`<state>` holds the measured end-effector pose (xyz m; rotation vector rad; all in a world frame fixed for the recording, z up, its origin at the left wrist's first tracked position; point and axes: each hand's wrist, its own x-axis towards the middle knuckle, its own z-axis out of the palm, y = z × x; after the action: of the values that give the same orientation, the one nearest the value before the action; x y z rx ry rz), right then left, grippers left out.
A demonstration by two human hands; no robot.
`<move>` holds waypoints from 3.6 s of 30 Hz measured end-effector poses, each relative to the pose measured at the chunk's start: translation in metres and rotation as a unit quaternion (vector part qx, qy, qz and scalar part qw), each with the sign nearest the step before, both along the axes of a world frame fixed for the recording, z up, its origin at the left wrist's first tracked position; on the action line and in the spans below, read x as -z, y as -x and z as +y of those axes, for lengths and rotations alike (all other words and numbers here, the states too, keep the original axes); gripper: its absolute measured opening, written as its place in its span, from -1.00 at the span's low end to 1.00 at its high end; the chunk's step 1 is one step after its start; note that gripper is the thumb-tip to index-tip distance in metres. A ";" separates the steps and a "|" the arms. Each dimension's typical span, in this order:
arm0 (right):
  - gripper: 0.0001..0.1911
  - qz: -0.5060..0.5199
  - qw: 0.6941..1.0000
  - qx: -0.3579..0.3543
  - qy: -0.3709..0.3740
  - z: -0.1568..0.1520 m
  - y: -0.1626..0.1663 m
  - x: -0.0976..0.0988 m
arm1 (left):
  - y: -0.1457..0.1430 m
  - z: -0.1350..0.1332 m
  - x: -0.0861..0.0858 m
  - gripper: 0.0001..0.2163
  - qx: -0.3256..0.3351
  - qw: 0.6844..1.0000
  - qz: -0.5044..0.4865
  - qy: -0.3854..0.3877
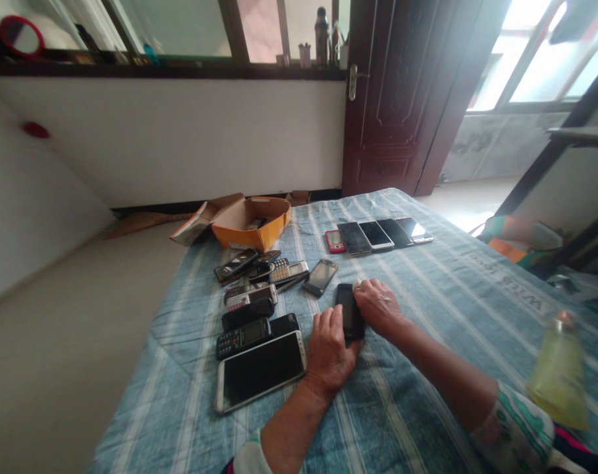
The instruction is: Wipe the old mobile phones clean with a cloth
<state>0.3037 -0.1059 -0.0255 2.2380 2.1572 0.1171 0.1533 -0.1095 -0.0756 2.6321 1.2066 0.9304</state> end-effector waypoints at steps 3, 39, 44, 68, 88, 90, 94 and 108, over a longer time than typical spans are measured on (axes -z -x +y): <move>-0.70 -0.007 1.000 0.005 -0.004 0.006 0.000 -0.001 | 0.000 0.001 0.001 -0.46 -0.005 1.000 -0.005 -0.005; -0.90 0.032 0.967 -0.204 -0.148 -0.039 0.021 0.029 | 0.004 0.003 -0.002 -0.39 0.004 0.994 -0.045 0.097; -0.89 0.060 0.978 -0.164 -0.113 -0.012 0.019 0.015 | 0.006 0.004 0.003 -0.27 0.018 0.993 -0.078 0.087; -0.83 0.126 0.953 -0.234 -0.144 -0.068 0.016 0.032 | 0.011 0.010 -0.009 -0.19 0.031 0.980 -0.060 0.187; -0.85 0.144 0.968 -0.157 -0.134 -0.045 0.005 0.029 | 0.017 0.020 -0.018 -0.06 0.054 0.949 -0.067 0.303; -0.78 0.182 0.968 -0.103 -0.140 -0.037 -0.005 0.029 | 0.019 0.020 -0.024 -0.12 0.066 0.941 -0.058 0.327; -0.66 0.308 0.935 -0.051 -0.167 -0.025 -0.021 0.035 | 0.024 0.024 -0.041 -0.27 0.093 0.937 -0.008 0.338; -0.59 0.684 0.696 0.129 -0.179 -0.020 -0.046 0.031 | -0.024 0.089 -0.082 0.29 0.220 0.877 0.333 0.269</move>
<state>0.3493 -0.1258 -0.0570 3.3596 2.1384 -1.8649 0.1771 -0.0200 0.0061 2.5929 0.7102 -0.3806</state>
